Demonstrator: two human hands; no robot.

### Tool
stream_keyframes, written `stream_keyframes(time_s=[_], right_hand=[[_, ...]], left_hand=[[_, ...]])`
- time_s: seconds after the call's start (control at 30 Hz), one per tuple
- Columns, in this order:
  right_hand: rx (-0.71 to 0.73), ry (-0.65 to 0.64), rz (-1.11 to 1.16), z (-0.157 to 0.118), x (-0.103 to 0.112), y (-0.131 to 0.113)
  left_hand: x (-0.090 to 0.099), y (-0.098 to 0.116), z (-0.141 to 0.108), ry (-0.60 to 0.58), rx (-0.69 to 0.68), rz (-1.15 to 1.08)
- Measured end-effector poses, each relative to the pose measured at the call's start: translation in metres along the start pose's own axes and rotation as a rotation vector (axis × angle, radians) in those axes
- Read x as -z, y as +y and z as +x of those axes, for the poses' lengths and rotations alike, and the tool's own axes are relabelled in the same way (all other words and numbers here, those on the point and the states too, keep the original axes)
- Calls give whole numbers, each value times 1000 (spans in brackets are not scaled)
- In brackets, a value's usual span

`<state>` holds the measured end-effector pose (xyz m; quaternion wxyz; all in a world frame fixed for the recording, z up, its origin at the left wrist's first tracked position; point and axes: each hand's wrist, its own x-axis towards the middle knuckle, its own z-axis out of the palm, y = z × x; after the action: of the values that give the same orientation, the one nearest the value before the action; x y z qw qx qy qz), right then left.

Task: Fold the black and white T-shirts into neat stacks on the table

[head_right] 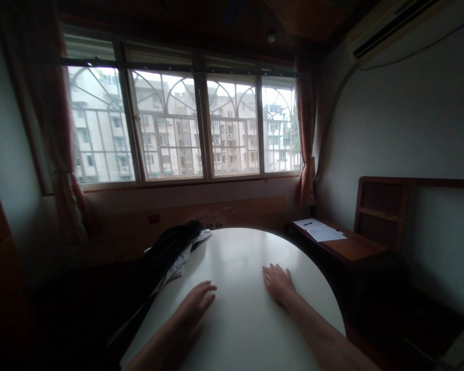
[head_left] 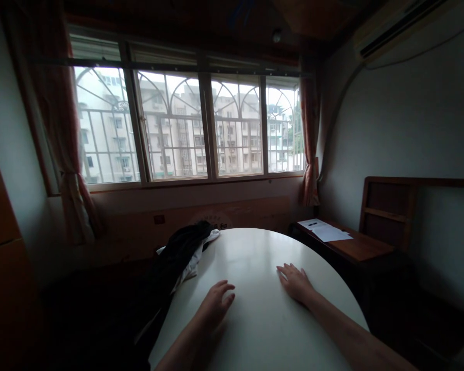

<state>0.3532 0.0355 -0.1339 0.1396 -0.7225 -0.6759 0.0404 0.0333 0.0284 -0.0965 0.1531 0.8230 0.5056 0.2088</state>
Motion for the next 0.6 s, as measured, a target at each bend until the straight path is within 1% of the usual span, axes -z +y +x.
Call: stream_keyframes(time_s=[0.17, 0.43, 0.6], right_hand=[[-9, 2, 33, -2, 4, -4], [1, 0, 55, -3, 3, -5], [5, -11, 64, -2, 4, -4]], left_hand=[[-4, -11, 6, 20, -7, -62], [-5, -14, 3, 2, 6, -73], [-7, -16, 4, 29, 8, -95]])
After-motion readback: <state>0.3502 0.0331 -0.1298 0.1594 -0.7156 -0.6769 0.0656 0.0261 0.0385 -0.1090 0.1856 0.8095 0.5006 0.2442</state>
